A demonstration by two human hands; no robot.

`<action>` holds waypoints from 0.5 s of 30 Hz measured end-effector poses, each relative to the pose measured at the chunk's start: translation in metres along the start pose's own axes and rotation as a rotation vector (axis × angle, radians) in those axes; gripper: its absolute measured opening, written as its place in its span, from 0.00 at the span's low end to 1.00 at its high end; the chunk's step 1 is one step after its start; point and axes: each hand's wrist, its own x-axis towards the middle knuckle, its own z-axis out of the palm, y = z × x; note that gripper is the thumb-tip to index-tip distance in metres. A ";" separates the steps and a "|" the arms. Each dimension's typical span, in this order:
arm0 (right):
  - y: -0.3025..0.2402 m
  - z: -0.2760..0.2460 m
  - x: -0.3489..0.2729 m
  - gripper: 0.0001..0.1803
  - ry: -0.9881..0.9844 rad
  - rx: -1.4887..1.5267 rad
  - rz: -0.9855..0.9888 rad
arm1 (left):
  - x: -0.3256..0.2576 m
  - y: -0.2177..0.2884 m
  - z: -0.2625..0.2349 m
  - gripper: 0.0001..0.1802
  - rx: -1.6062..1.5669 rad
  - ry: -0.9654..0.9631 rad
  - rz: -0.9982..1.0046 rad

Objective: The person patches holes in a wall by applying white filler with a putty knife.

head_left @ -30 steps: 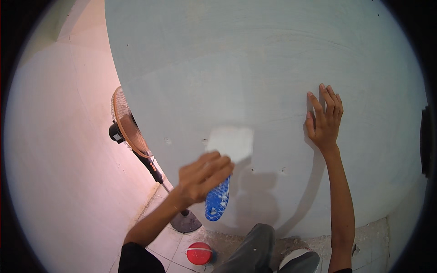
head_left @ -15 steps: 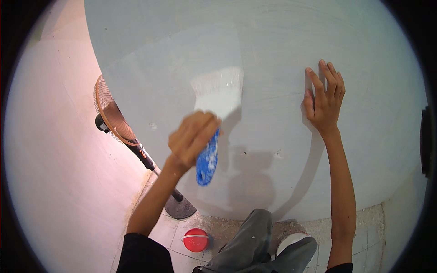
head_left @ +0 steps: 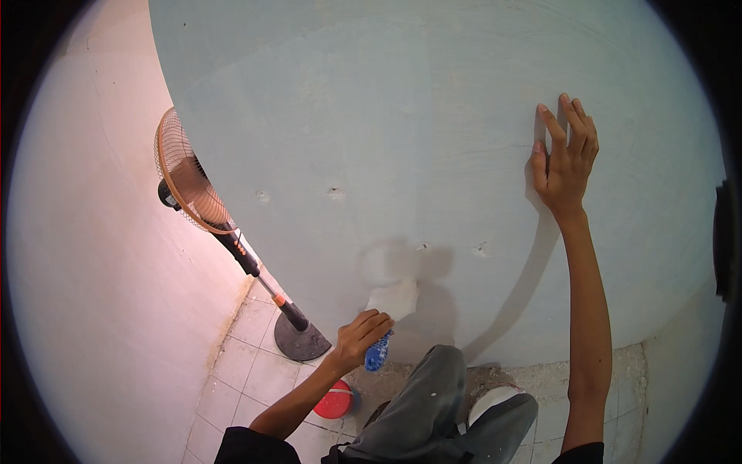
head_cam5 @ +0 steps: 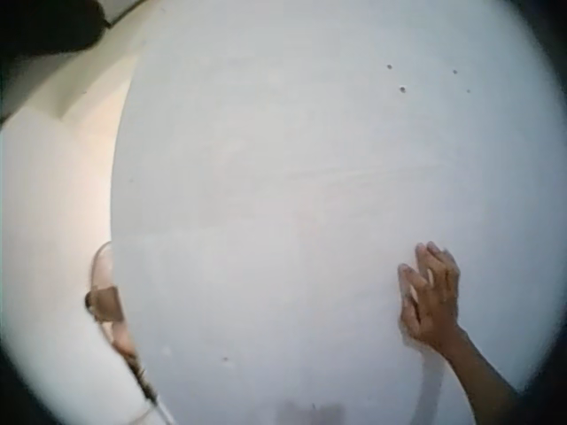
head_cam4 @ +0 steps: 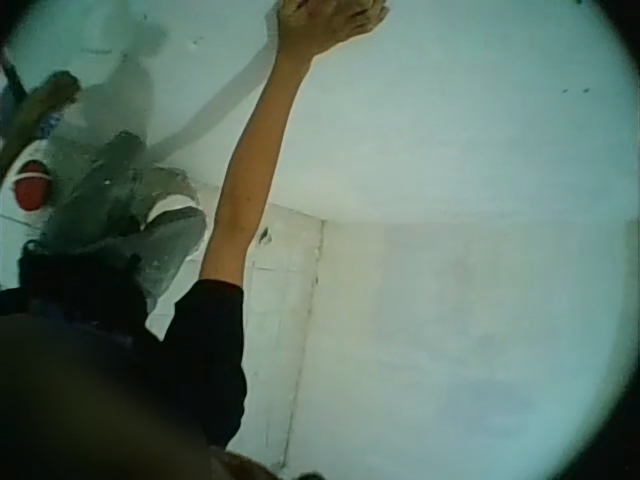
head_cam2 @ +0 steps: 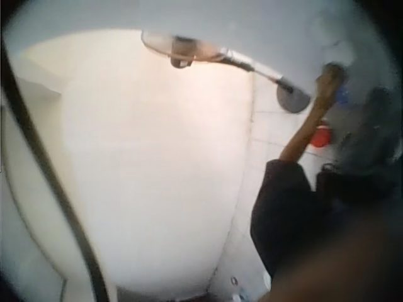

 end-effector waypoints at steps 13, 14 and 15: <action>0.000 0.004 -0.003 0.28 -0.018 -0.006 -0.010 | 0.139 -0.024 -0.076 0.13 0.172 0.253 0.294; 0.000 0.003 0.000 0.28 -0.007 -0.005 -0.007 | 0.161 -0.022 -0.093 0.14 0.157 0.298 0.318; -0.001 0.003 0.000 0.28 -0.001 -0.005 -0.006 | 0.182 -0.024 -0.104 0.15 0.195 0.356 0.369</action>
